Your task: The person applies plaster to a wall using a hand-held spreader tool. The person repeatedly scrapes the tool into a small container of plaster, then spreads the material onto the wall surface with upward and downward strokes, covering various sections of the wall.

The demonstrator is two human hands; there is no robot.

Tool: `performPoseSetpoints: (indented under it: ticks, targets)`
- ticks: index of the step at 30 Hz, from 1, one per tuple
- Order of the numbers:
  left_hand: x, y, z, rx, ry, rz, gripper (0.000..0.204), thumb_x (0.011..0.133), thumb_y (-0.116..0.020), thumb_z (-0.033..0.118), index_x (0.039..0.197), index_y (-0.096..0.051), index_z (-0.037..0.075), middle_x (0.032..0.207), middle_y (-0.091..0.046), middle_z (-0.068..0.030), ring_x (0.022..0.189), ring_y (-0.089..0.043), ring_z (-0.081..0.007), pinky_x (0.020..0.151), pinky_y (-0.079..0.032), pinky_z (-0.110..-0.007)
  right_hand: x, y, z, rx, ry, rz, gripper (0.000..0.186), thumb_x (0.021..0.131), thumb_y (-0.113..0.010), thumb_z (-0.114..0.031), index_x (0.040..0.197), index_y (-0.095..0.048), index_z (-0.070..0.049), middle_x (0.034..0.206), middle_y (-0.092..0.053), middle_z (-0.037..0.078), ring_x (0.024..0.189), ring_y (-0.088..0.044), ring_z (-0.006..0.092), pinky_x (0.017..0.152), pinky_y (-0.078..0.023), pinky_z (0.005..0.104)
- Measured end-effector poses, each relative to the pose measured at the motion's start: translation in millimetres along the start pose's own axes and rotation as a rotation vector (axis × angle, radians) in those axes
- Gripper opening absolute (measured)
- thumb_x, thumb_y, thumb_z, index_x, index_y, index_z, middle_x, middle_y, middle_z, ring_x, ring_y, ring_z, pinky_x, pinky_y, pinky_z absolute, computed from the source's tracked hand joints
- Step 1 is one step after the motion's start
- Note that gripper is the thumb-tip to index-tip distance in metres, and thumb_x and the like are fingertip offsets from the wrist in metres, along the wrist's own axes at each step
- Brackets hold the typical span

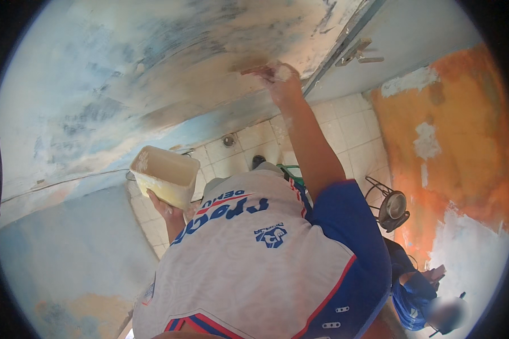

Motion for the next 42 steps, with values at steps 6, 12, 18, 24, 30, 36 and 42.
performPoseSetpoints:
  ticks: [6, 12, 18, 24, 30, 36, 42]
  targets:
    - [6, -8, 6, 0.013, -0.001, -0.038, 0.070, 0.097, -0.044, 0.055, 0.149, -0.027, 0.012, 0.147, -0.039, -0.0122, 0.133, -0.041, -0.0329, 0.109, -0.036, -0.050, -83, -38, -78, 0.037, 0.256, -0.116, 0.009, 0.092, -0.057, -0.008, 0.100, -0.058, -0.004, 0.099, -0.065, 0.014, 0.093, -0.067, 0.0268, 0.078, -0.057, 0.0383]
    - [10, -6, 31, -0.144, 0.009, -0.100, 0.068, 0.096, -0.044, 0.054, 0.148, -0.029, 0.012, 0.146, -0.042, -0.0122, 0.132, -0.042, -0.0326, 0.109, -0.037, -0.049, -138, -82, -28, 0.084, 0.212, -0.177, 0.016, 0.097, -0.052, -0.012, 0.112, -0.053, -0.006, 0.118, -0.060, 0.010, 0.112, -0.059, 0.0240, 0.096, -0.049, 0.0428]
    - [0, -8, 97, -0.217, -0.116, -0.262, 0.067, 0.096, -0.046, 0.054, 0.147, -0.031, 0.012, 0.145, -0.043, -0.0104, 0.130, -0.045, -0.0308, 0.107, -0.041, -0.048, -190, -178, 63, 0.176, -0.065, -0.264, 0.020, 0.100, -0.051, -0.017, 0.117, -0.053, -0.007, 0.121, -0.061, 0.009, 0.114, -0.059, 0.0218, 0.097, -0.048, 0.0394]
    - [-18, 18, 152, -0.235, -0.238, -0.179, 0.067, 0.095, -0.047, 0.054, 0.147, -0.032, 0.014, 0.144, -0.044, -0.0094, 0.129, -0.046, -0.0292, 0.105, -0.042, -0.047, -219, -255, 140, -0.082, -0.223, -0.356, 0.027, 0.094, -0.056, -0.008, 0.120, -0.051, -0.007, 0.111, -0.063, 0.007, 0.094, -0.066, 0.0150, 0.074, -0.058, 0.0286]
    - [-25, 35, 162, -0.235, -0.255, -0.179, 0.067, 0.095, -0.046, 0.054, 0.146, -0.032, 0.013, 0.142, -0.046, -0.0089, 0.128, -0.048, -0.0284, 0.104, -0.043, -0.046, -231, -281, 157, -0.206, -0.163, -0.422, 0.031, 0.093, -0.055, 0.000, 0.124, -0.050, -0.003, 0.113, -0.063, 0.009, 0.098, -0.066, 0.0161, 0.080, -0.058, 0.0303]
    - [-16, 42, 149, -0.305, -0.247, -0.247, 0.071, 0.091, -0.053, 0.056, 0.143, -0.039, 0.010, 0.140, -0.048, -0.0104, 0.126, -0.049, -0.0291, 0.103, -0.044, -0.046, -228, -277, 150, -0.377, -0.019, -0.469, 0.032, 0.094, -0.054, 0.000, 0.125, -0.049, -0.005, 0.114, -0.062, 0.009, 0.098, -0.064, 0.0145, 0.084, -0.057, 0.0288]
    - [-13, 38, 171, -0.320, -0.311, -0.344, 0.072, 0.090, -0.054, 0.057, 0.142, -0.039, 0.009, 0.140, -0.048, -0.0105, 0.126, -0.049, -0.0290, 0.103, -0.044, -0.046, -257, -308, 114, -0.628, 0.316, -0.611, 0.031, 0.092, -0.053, 0.005, 0.122, -0.049, 0.000, 0.113, -0.059, 0.010, 0.103, -0.060, 0.0150, 0.091, -0.048, 0.0280]
Point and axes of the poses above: each hand's wrist, its own x-axis towards the middle knuckle, its own y-axis out of the back of the hand, z = x × y, the point moved 7 cm from there along x, towards the middle knuckle
